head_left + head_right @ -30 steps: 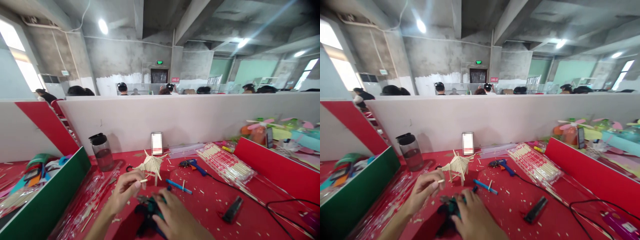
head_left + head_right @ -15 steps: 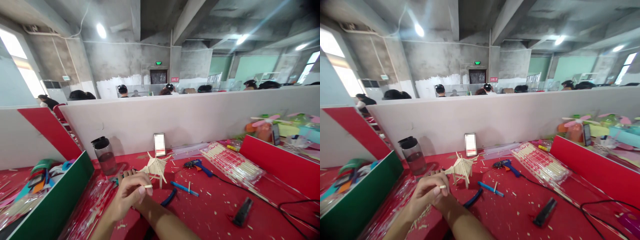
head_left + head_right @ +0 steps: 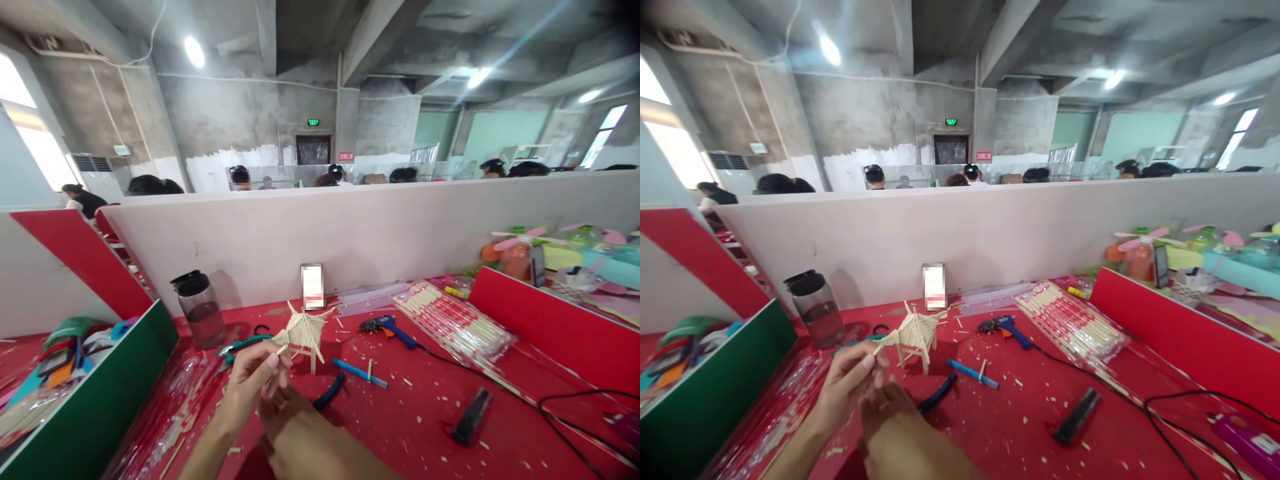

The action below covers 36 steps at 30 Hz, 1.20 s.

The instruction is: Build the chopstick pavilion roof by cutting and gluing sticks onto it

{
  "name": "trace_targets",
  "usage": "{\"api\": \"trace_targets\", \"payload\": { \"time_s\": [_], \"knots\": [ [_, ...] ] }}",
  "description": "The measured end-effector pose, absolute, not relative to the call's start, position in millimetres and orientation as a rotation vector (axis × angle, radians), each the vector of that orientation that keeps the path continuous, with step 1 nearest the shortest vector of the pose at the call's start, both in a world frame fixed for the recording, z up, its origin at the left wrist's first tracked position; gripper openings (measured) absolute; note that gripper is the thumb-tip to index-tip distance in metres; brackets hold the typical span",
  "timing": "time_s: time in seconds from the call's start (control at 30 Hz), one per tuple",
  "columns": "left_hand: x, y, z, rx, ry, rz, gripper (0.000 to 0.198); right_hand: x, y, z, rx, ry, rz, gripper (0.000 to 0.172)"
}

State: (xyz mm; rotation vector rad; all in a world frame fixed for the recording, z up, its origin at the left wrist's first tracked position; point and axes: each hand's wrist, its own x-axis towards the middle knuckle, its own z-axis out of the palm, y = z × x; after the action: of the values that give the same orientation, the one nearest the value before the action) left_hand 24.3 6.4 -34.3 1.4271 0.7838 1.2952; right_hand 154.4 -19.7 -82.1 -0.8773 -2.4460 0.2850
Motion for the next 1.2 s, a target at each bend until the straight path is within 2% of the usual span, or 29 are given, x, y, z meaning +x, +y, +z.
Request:
{"api": "trace_targets", "payload": {
  "time_s": [0.13, 0.2, 0.27, 0.33, 0.37, 0.43, 0.5, 0.77, 0.9, 0.97, 1.2],
  "knots": [
    [28.5, 11.2, -46.2, 1.399, 0.866, 1.358, 0.037, 221.8, -31.9, -111.8, -1.001, -2.57, 0.443, 0.078],
    [31.9, 12.6, -53.9, 1.402, 0.9, 1.331, 0.038, 241.6, -32.3, -125.0, -1.059, -2.592, 0.38, 0.078],
    [35.4, 12.8, -60.8, 1.408, 0.94, 1.276, 0.04, 252.1, -30.6, -132.0, -1.112, -2.619, 0.302, 0.066],
    [37.8, 12.4, -65.6, 1.422, 0.971, 1.212, 0.041, 256.0, -29.3, -130.1, -1.114, -2.64, 0.29, 0.063],
    [38.5, 12.2, -67.3, 1.43, 0.981, 1.186, 0.041, 256.6, -29.2, -126.0, -1.1, -2.643, 0.315, 0.066],
    [38.9, 12.2, -69.4, 1.443, 0.988, 1.156, 0.041, 256.8, -30.4, -114.1, -1.089, -2.632, 0.392, 0.083],
    [38.4, 12.6, -70.6, 1.448, 0.991, 1.147, 0.041, 256.6, -32.9, -102.2, -1.154, -2.621, 0.433, 0.087],
    [36.1, 12.8, -63.4, 1.445, 1.03, 1.208, 0.039, 267.7, -47.9, -75.3, -1.399, -2.522, 0.529, 0.077],
    [40.6, 11.0, -54.5, 1.464, 1.056, 1.23, 0.041, 281.2, -54.7, -52.0, -1.501, -2.267, 0.738, 0.049],
    [44.8, 9.4, -51.2, 1.461, 1.079, 1.227, 0.044, 285.1, -56.0, -44.0, -1.498, -2.104, 0.853, 0.043],
    [60.3, 2.9, -53.9, 1.463, 1.137, 1.283, 0.047, 277.7, -57.2, -55.7, -1.444, -1.896, 0.971, 0.046]
  ]
}}
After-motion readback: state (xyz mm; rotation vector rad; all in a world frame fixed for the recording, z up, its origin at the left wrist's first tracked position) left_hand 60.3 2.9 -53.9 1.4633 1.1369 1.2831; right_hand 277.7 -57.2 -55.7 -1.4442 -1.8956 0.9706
